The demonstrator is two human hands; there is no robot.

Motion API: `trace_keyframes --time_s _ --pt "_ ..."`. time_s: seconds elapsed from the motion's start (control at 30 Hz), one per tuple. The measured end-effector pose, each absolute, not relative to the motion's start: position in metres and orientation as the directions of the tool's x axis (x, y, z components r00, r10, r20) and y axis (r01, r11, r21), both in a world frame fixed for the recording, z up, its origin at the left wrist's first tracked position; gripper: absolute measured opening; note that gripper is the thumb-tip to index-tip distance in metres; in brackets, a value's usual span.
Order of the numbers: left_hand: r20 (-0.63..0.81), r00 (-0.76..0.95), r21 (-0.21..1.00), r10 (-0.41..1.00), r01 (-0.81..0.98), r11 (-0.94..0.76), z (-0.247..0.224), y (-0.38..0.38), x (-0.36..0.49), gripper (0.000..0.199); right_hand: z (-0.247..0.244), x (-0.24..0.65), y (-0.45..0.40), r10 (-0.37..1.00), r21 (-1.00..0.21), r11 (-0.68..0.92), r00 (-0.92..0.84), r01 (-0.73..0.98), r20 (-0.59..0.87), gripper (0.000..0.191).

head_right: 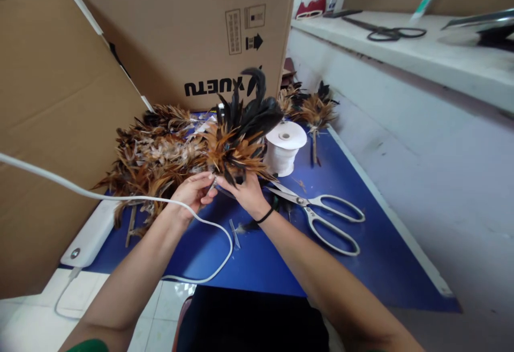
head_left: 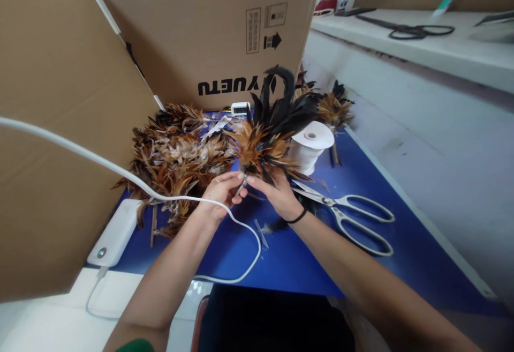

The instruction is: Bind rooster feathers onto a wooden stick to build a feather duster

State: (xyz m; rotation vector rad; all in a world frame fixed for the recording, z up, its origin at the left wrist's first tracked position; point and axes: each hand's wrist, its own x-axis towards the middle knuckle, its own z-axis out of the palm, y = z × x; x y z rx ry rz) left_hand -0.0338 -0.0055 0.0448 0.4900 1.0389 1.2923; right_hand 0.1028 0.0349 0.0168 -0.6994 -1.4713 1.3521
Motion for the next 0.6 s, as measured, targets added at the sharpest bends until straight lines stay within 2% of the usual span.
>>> trace_keyframes --time_s 0.13,0.23,0.33,0.47,0.6 --pt "-0.344 -0.004 0.774 0.939 -0.567 0.282 0.05 -0.009 -0.037 0.012 0.015 0.103 0.04 0.752 -0.941 -0.001 -0.62 -0.339 0.223 0.021" --pt "-0.333 0.001 0.767 0.943 -0.581 0.271 0.056 -0.012 -0.039 0.011 0.013 0.103 0.041 0.731 -0.899 -0.162 -0.661 -0.407 0.167 0.025" --pt "-0.347 -0.014 0.762 0.938 -0.588 0.273 0.059 -0.013 -0.041 0.008 0.011 0.105 0.04 0.732 -0.885 -0.253 -0.676 -0.392 0.09 0.028" --pt "-0.346 -0.017 0.756 0.938 -0.598 0.268 0.057 -0.012 -0.044 0.009 0.009 0.105 0.039 0.807 -0.944 -0.176 -0.59 -0.28 0.025 0.033" --pt "-0.335 0.013 0.757 0.942 -0.591 0.278 0.055 -0.011 -0.046 0.007 0.011 0.102 0.038 0.861 -0.974 0.05 -0.484 -0.222 0.155 0.03"
